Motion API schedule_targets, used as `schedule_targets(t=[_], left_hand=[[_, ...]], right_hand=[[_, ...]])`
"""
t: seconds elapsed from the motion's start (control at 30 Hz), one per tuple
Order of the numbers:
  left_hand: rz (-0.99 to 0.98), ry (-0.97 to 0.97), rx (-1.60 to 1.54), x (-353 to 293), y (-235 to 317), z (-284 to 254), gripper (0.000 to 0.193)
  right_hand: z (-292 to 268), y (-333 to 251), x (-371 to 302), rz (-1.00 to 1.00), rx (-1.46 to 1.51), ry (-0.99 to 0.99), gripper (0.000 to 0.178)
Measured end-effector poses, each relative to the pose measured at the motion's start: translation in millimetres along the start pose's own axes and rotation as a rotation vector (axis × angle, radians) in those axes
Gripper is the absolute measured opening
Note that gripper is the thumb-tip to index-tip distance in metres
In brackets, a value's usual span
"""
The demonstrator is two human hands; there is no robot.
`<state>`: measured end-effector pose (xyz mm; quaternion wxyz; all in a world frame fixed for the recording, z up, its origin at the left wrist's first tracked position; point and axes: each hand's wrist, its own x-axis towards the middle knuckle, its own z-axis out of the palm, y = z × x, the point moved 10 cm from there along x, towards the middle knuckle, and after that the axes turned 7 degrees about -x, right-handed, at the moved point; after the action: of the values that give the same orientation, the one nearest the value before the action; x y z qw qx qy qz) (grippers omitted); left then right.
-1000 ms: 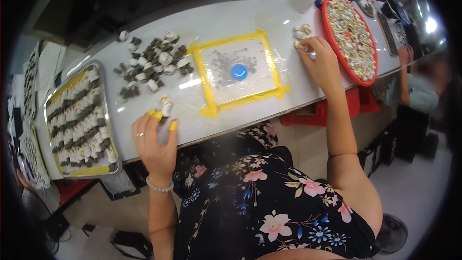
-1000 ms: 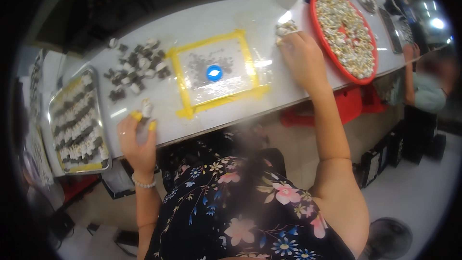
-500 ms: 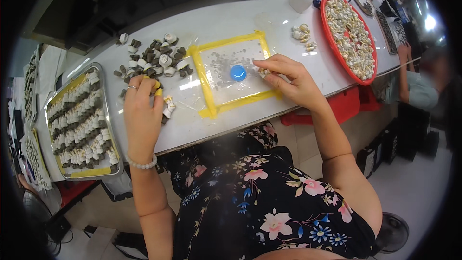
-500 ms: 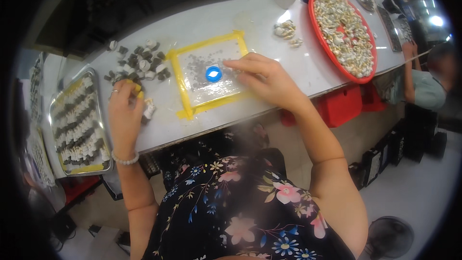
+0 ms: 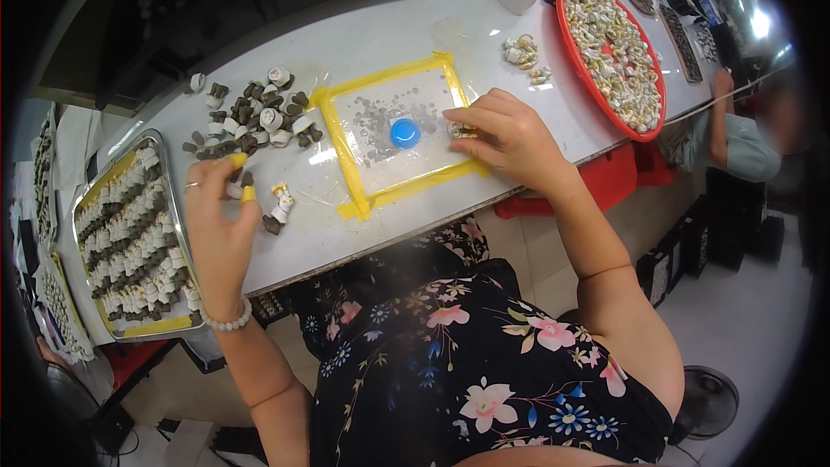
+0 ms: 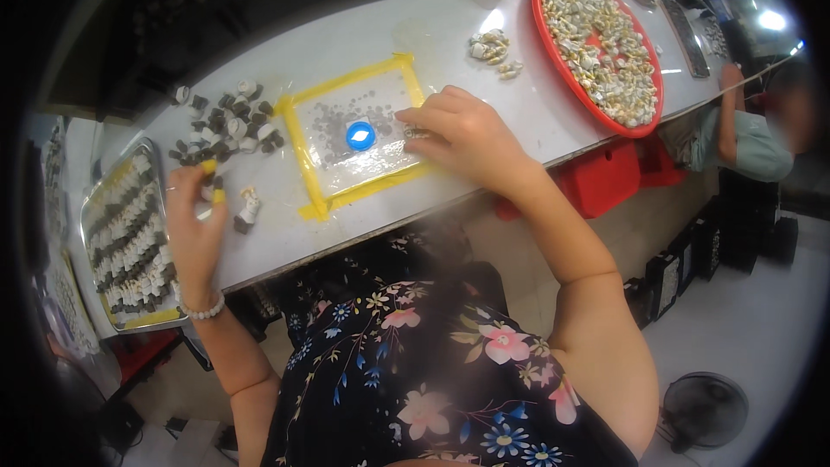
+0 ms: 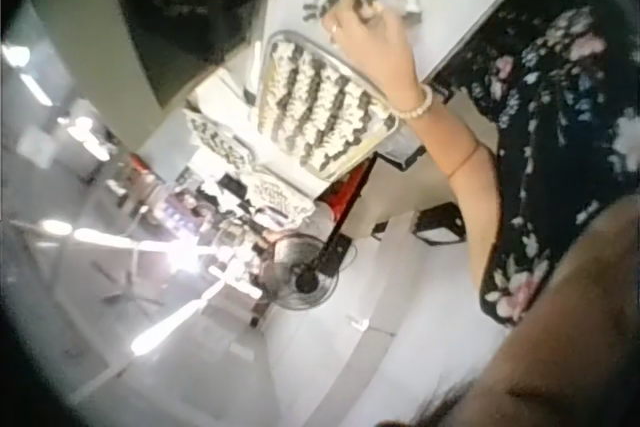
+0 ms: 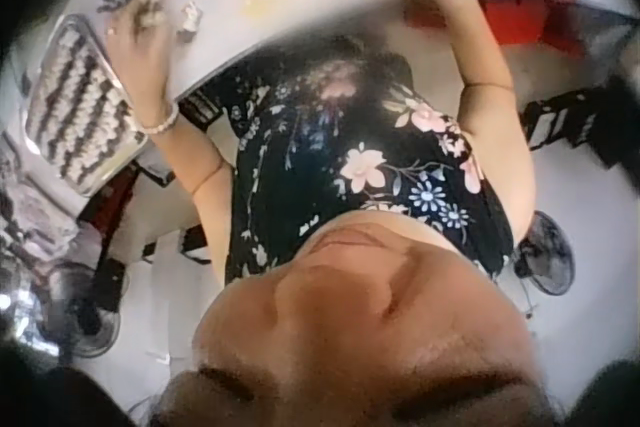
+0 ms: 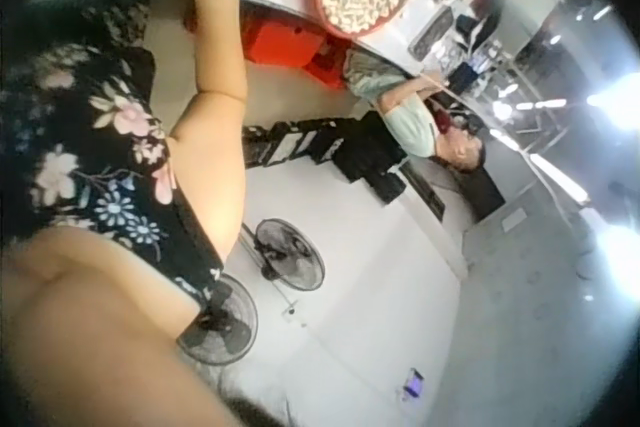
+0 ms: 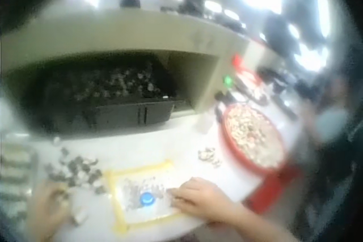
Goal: The person assembles figurines by dipping figurine heads in glue, attaching them onto figurine bodies by hand, placing the assembled figurines onto a tray, and retrieving more figurine parts from a heating chamber.
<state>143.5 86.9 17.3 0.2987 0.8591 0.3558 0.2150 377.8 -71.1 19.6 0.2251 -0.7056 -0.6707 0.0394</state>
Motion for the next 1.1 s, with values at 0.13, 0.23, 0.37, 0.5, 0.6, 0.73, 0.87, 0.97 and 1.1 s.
schedule_targets(t=[0.13,0.23,0.37,0.5,0.6,0.73,0.87,0.97,1.1], left_hand=[[-0.078,0.138,-0.571,-13,-17,-4,0.035],[-0.168,0.099,-0.968,-23,-12,12,0.035],[-0.108,0.018,-1.445,-33,14,42,0.043],[-0.279,-0.096,-1.565,-42,20,78,0.044],[-0.306,-0.088,-1.603,-43,31,89,0.038],[-0.289,-0.092,-1.579,-43,33,98,0.039],[-0.315,-0.054,-1.580,-41,37,107,0.037],[-0.349,-0.038,-1.584,-41,32,116,0.036],[-0.353,-0.034,-1.520,-40,29,123,0.034]], right_hand=[[-6,-6,4,-0.059,-0.038,0.030,0.029],[-4,-3,9,-0.036,-0.080,-0.020,0.026],[1,-14,20,-0.016,0.110,-0.040,0.023],[14,-28,32,-0.093,0.142,-0.044,0.021],[18,-32,36,-0.127,0.062,-0.077,0.019],[17,-38,38,-0.151,-0.010,-0.105,0.017],[18,-42,41,-0.161,-0.062,-0.114,0.016],[17,-35,38,-0.100,0.057,-0.086,0.019],[12,-19,29,0.105,0.377,-0.046,0.024]])
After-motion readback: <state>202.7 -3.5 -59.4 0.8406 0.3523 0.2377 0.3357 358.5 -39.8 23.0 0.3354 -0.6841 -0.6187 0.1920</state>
